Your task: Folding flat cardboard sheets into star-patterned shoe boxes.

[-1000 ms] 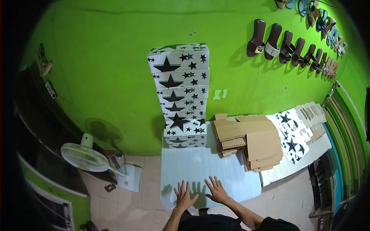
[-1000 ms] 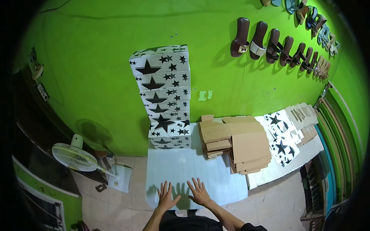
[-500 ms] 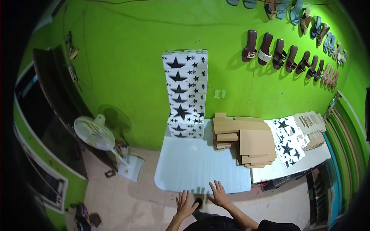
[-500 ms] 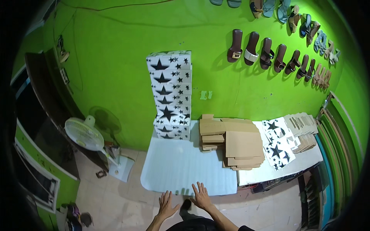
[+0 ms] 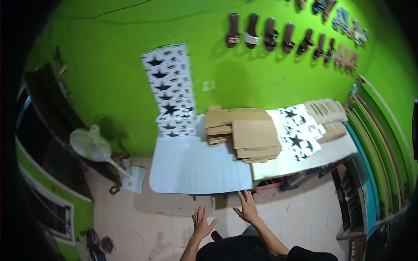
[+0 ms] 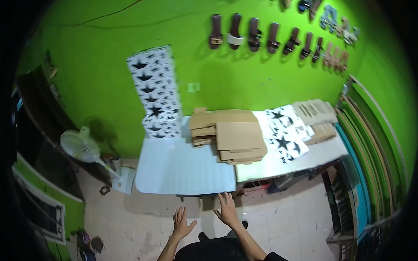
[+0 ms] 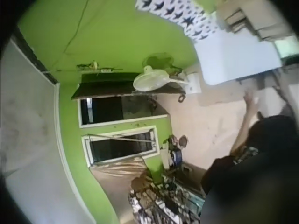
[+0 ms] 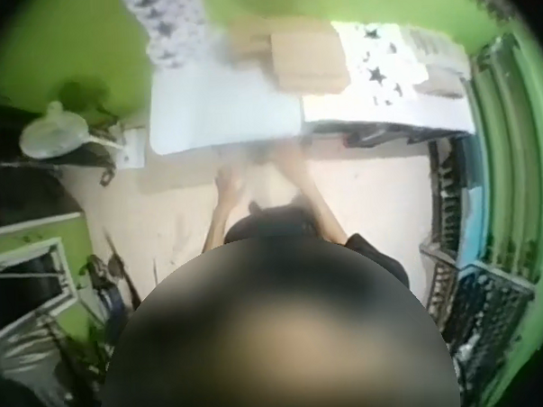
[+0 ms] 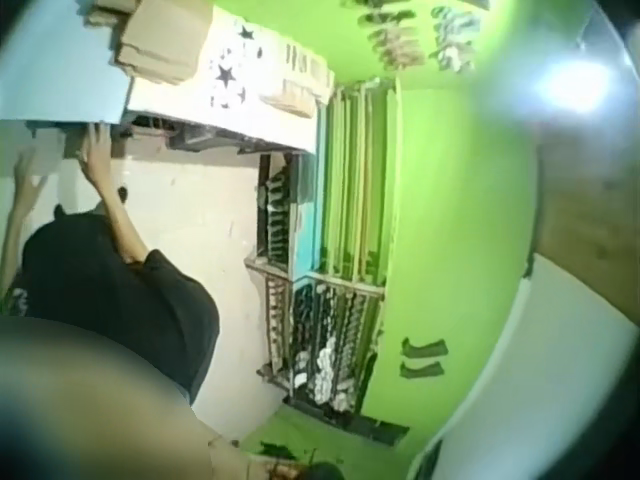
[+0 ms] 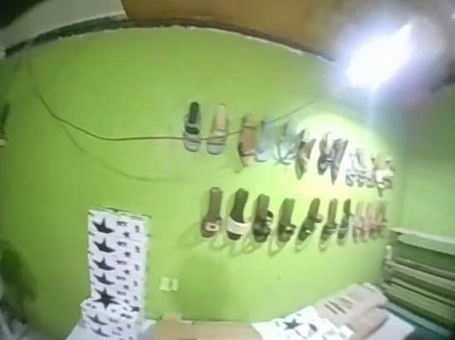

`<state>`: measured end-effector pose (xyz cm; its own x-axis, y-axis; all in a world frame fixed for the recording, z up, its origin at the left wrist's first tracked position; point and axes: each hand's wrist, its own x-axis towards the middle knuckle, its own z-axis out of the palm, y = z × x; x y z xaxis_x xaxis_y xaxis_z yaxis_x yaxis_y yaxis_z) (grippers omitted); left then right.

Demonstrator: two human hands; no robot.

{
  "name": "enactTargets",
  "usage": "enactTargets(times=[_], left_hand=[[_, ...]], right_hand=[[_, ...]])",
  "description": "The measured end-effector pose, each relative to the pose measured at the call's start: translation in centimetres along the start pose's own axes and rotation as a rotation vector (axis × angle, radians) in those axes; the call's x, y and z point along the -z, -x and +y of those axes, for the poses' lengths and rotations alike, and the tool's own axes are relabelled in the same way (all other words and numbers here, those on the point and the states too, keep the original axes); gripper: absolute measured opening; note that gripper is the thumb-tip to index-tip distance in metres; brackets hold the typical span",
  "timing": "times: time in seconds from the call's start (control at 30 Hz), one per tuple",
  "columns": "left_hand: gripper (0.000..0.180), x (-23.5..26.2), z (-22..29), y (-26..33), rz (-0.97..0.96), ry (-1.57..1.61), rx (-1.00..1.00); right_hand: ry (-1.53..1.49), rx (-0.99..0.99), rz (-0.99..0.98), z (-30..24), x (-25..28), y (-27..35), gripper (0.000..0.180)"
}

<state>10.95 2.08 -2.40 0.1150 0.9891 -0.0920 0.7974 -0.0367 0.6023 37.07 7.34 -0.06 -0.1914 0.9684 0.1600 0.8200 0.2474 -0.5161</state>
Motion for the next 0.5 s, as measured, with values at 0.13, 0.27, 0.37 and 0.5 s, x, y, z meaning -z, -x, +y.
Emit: enactTargets(times=[0.13, 0.27, 0.37, 0.5], left_hand=[[0.094, -4.2, 7.3, -3.6, -0.113, -0.036, -0.154], [0.091, -9.4, 16.6, -8.1, -0.234, -0.025, -0.309], [0.089, -13.4, 24.0, -11.0, -0.231, -0.028, -0.376], [0.086, -18.2, 31.8, -13.2, -0.159, 0.041, -0.396]], right_hand=[[0.008, -0.111, 0.074, 6.6, 4.6, 3.4, 0.084], [0.056, -0.215, 0.122, 14.3, 10.8, 6.5, 0.084], [0.073, -0.255, 0.137, 19.8, 15.4, 7.9, 0.085], [0.129, -0.261, 0.099, 26.3, 19.4, 9.9, 0.082]])
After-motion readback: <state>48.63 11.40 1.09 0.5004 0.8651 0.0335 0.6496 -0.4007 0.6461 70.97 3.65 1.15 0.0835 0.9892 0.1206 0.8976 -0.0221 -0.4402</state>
